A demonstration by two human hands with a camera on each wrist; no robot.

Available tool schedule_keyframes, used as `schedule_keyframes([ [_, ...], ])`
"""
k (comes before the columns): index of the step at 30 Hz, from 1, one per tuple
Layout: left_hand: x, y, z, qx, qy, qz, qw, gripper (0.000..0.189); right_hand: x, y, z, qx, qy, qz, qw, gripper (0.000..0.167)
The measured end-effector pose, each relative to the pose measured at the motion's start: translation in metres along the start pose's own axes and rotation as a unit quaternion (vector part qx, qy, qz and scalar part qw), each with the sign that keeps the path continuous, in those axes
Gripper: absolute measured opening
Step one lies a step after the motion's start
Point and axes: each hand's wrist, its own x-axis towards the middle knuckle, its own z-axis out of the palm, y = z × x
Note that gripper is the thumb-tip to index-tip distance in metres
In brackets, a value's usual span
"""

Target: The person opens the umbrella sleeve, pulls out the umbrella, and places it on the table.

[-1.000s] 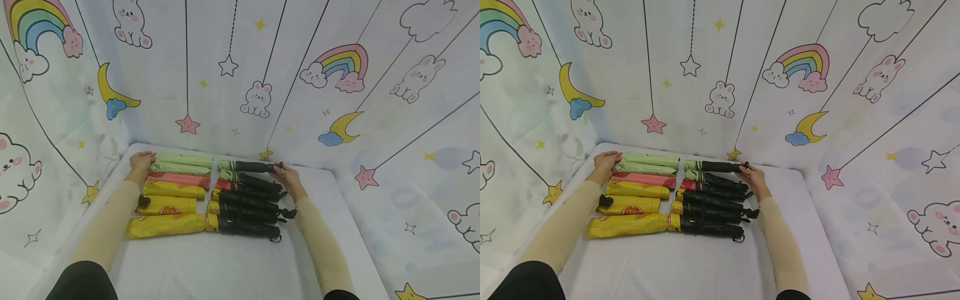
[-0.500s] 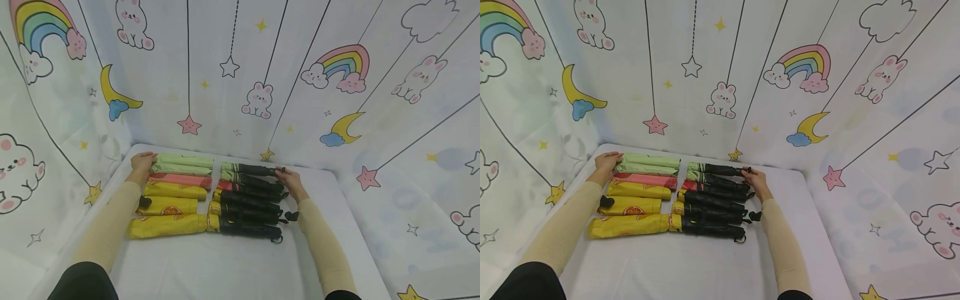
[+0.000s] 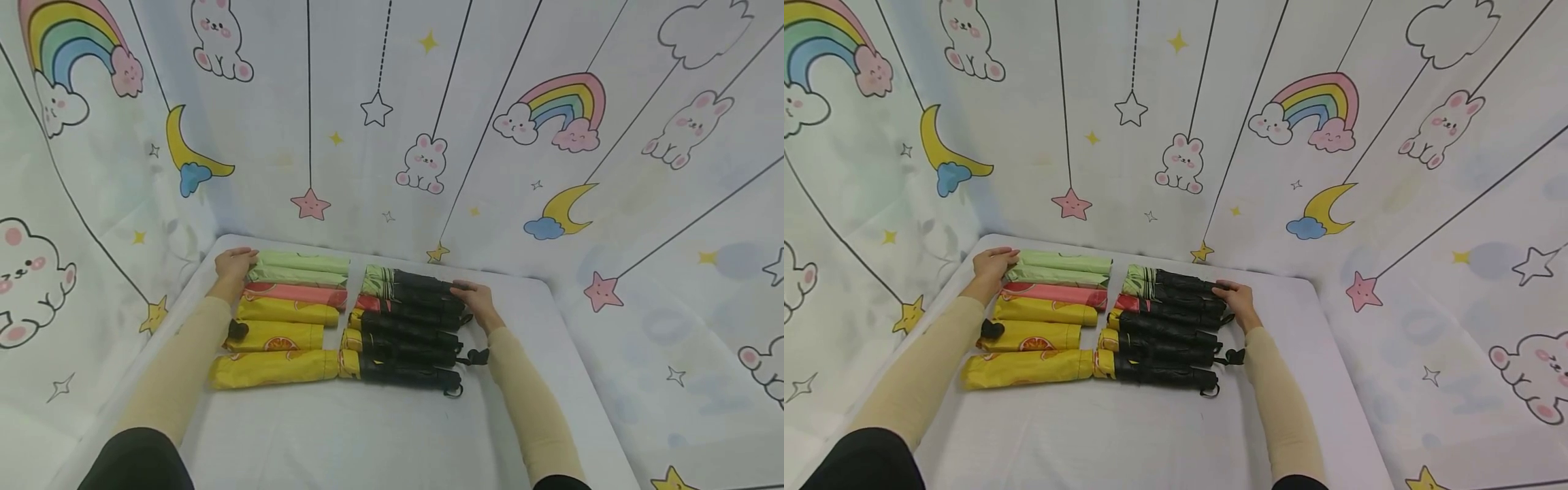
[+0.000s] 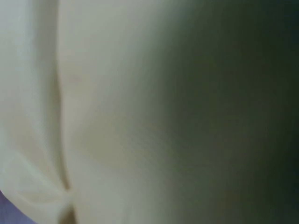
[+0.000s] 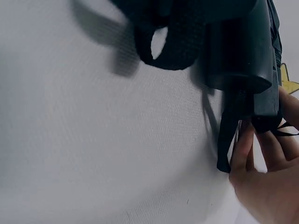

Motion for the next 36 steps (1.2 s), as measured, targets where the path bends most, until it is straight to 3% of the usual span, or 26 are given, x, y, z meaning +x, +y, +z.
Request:
schedule_keyframes([
  [10,0.003,-0.002,0.006,0.011,0.004,0.012,0.9999,0.043,-0.006,-0.002,-0.004,-0.050,0.001,-0.005,0.9987,0.047],
  [15,0.004,-0.003,0.007,0.073,-0.006,0.053,0.9959,0.043,-0.008,-0.004,-0.007,-0.087,0.020,0.003,0.9960,0.053],
  [20,-0.002,0.004,0.007,0.174,-0.007,0.098,0.9798,0.045,-0.012,-0.009,-0.009,-0.124,0.033,-0.005,0.9917,0.056],
  [24,-0.011,0.019,0.006,0.234,-0.017,0.117,0.9650,0.049,-0.016,-0.017,-0.009,-0.180,0.043,-0.039,0.9820,0.060],
  [29,-0.018,0.037,0.008,0.261,-0.032,0.117,0.9578,0.050,-0.021,-0.026,-0.009,-0.249,0.038,-0.082,0.9643,0.064],
  [33,-0.021,0.043,0.011,0.273,-0.040,0.129,0.9524,0.051,-0.029,-0.035,-0.007,-0.278,0.022,-0.113,0.9536,0.065],
  [36,-0.029,0.043,0.012,0.294,-0.059,0.151,0.9420,0.053,-0.035,-0.041,-0.004,-0.284,0.022,-0.121,0.9510,0.066],
])
